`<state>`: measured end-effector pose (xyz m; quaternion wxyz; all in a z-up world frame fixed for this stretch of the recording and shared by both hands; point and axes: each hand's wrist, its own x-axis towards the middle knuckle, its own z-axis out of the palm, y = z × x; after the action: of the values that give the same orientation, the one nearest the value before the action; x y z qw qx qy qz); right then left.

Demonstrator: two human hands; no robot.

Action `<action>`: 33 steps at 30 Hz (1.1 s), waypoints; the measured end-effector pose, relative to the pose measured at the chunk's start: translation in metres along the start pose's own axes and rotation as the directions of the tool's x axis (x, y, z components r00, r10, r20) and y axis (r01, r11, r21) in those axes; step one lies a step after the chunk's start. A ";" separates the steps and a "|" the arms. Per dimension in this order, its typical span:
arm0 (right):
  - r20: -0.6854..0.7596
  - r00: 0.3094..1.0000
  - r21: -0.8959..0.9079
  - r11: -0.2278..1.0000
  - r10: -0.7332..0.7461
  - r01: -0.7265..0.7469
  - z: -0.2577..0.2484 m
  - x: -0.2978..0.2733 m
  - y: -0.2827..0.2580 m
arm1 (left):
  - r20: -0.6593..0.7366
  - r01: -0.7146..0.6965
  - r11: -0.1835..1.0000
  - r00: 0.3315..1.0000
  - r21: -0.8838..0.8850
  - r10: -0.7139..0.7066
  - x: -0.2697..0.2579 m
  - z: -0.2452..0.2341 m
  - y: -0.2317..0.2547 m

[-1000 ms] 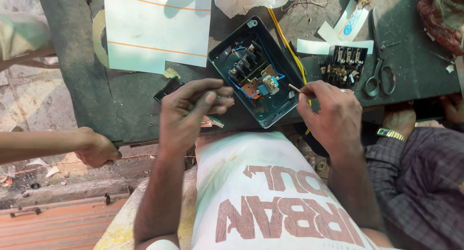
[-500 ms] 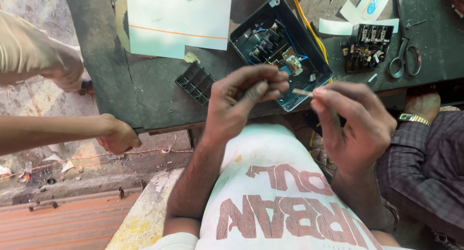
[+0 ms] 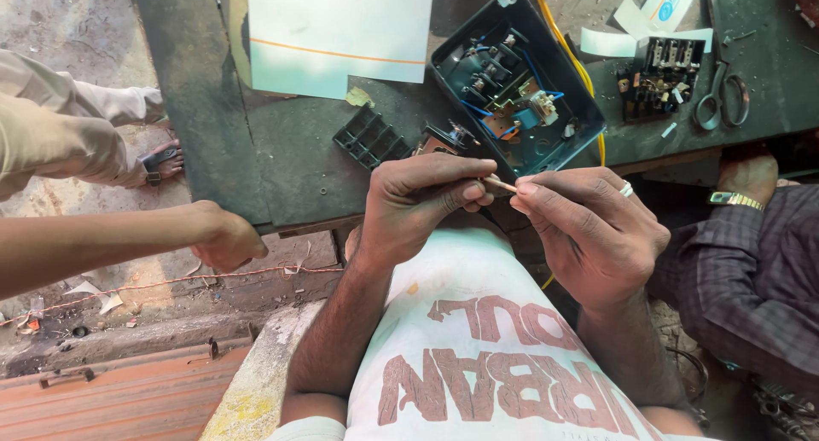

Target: The person disassembles a small electrical component, removes parts, and uses a screwdriver to adjust internal wiring and terminals inside a plastic housing. They then reassemble the component and place it back into the housing.

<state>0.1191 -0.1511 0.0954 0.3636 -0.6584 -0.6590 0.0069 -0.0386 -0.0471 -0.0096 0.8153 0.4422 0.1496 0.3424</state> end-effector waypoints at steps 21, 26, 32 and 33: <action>0.034 0.999 -0.016 1.000 0.003 -0.003 0.021 -0.001 -0.005 | -0.028 -0.039 0.988 0.999 0.147 0.044 -0.016 -0.014 0.016; 0.086 0.995 -0.063 0.997 0.057 -0.052 0.023 -0.005 -0.002 | -0.005 -0.078 0.970 0.997 0.229 0.081 -0.018 -0.011 0.018; 0.178 0.980 0.035 0.995 0.086 -0.093 0.027 -0.004 -0.002 | -0.027 -0.038 0.981 0.999 0.191 0.044 -0.026 -0.015 0.017; 0.195 0.978 0.082 0.992 0.081 -0.098 0.028 -0.004 -0.002 | -0.032 -0.033 0.985 0.999 0.172 0.039 -0.028 -0.016 0.016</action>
<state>0.1035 -0.1420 0.0735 0.3276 -0.6665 -0.6595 0.1165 -0.0749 -0.0506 -0.0070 0.7653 0.5074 0.1847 0.3505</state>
